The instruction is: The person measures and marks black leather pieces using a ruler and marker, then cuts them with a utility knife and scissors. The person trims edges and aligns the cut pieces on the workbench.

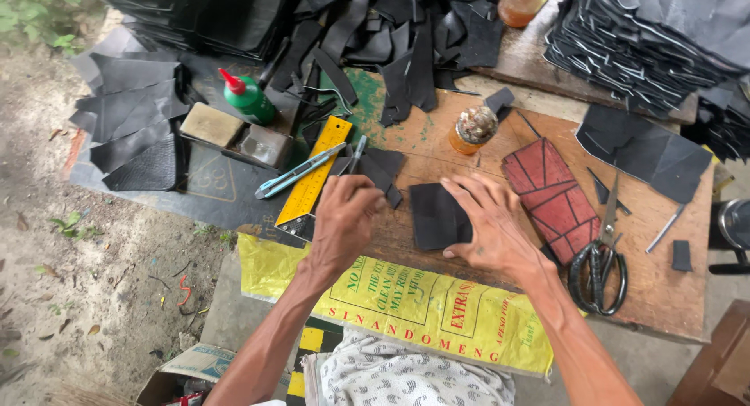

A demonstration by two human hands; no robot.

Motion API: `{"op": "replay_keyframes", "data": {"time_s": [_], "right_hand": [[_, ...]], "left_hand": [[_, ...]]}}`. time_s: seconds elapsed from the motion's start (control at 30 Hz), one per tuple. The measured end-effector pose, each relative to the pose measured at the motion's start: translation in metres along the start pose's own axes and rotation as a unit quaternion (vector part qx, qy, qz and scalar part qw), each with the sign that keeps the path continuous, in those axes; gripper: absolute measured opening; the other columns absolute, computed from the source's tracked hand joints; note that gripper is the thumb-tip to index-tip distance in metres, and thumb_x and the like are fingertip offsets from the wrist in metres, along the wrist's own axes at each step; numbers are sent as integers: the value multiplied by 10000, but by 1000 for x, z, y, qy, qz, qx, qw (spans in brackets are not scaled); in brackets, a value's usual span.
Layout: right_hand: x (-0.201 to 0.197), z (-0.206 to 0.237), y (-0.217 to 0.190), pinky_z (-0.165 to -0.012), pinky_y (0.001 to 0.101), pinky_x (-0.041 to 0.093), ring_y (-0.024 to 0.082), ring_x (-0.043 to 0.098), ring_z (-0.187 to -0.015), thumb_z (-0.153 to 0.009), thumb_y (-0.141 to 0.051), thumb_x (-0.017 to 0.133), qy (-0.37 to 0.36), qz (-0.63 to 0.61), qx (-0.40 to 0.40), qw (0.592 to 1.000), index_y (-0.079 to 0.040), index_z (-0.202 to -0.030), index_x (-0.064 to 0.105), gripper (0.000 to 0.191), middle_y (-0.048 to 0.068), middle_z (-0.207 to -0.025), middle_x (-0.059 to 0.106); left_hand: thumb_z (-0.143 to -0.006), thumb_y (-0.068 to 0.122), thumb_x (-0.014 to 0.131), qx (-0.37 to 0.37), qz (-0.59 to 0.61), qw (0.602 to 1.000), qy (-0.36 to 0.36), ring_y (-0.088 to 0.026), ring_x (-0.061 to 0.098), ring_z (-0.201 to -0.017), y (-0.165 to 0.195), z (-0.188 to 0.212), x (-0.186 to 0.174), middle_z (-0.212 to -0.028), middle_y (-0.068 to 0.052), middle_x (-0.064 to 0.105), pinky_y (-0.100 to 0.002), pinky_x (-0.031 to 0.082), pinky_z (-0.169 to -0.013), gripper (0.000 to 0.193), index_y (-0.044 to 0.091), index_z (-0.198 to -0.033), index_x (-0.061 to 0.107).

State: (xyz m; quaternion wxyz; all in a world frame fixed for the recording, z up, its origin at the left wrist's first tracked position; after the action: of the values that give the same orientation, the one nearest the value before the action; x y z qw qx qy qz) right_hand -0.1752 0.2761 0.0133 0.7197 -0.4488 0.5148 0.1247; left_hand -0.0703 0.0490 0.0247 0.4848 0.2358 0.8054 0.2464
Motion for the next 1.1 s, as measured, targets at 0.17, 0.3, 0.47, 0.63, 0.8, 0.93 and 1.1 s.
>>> {"op": "replay_keyframes", "data": {"time_s": [0.17,0.3,0.47,0.63,0.8,0.93,1.1], "right_hand": [[8,25,10,-1065,563,286,359,346,-1347,-551,-638,843,39,32,98,994,-158,-1510,424,1151,107,-1472,408],[12,31,10,-1014,562,314,392,377,-1324,-619,-554,860,115,7,63,991,-89,-1411,544,971,172,-1444,440],[15,20,0,-982,427,493,316,637,-1165,-847,-138,769,237,-111,40,964,-67,-1215,670,389,110,-1245,663],[32,-19,-18,-814,373,576,263,703,-936,-936,-55,661,197,-236,85,948,-57,-1268,641,333,124,-1106,694],[44,-44,-39,-803,396,550,270,628,-886,-942,-177,724,165,-182,79,966,26,-1391,525,531,186,-1150,623],[47,-52,-54,-795,462,514,353,590,-941,-683,-320,874,225,-4,20,974,47,-1260,541,761,218,-1054,588],[53,-60,-42,-879,358,568,233,698,-970,-813,-51,811,195,-266,84,940,5,-1177,492,487,147,-1037,659]], "left_hand": [[-785,48,762,86,-100,988,-75,-300,508,-977,-5,0,29,-1066,-153,562,-433,434,-839,277,-2,-1055,727],[-819,-14,730,102,-175,969,-144,-273,517,-998,-12,-10,50,-1068,-122,562,-411,447,-884,166,8,-975,678],[-911,-55,654,86,-1,996,5,-215,615,-1002,5,4,26,-1101,-91,682,-361,524,-876,153,31,-1036,639],[-1045,61,600,-111,136,980,99,-123,720,-791,-18,26,-29,-922,-59,734,-249,598,-670,76,39,-1099,649],[-1049,162,623,-177,65,975,122,-109,668,-641,-37,50,-51,-775,-48,690,-252,518,-562,151,20,-1063,674],[-1039,204,646,-220,-4,962,162,-122,617,-594,-70,57,-78,-764,-40,695,-273,469,-484,185,31,-1032,714],[-1092,248,638,-220,-126,949,185,-137,623,-617,-121,53,-114,-788,-43,692,-292,473,-505,240,28,-1036,716]]}}
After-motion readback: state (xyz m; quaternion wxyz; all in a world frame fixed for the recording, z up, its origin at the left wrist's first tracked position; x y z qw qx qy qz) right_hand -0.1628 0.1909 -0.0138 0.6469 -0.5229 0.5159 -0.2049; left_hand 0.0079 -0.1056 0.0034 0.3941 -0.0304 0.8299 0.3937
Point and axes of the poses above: each hand's wrist, its own z-axis away from the middle knuckle, its own x-axis out of the palm, y = z × x, the point moved 3 cm from there along -z, towards the middle knuckle
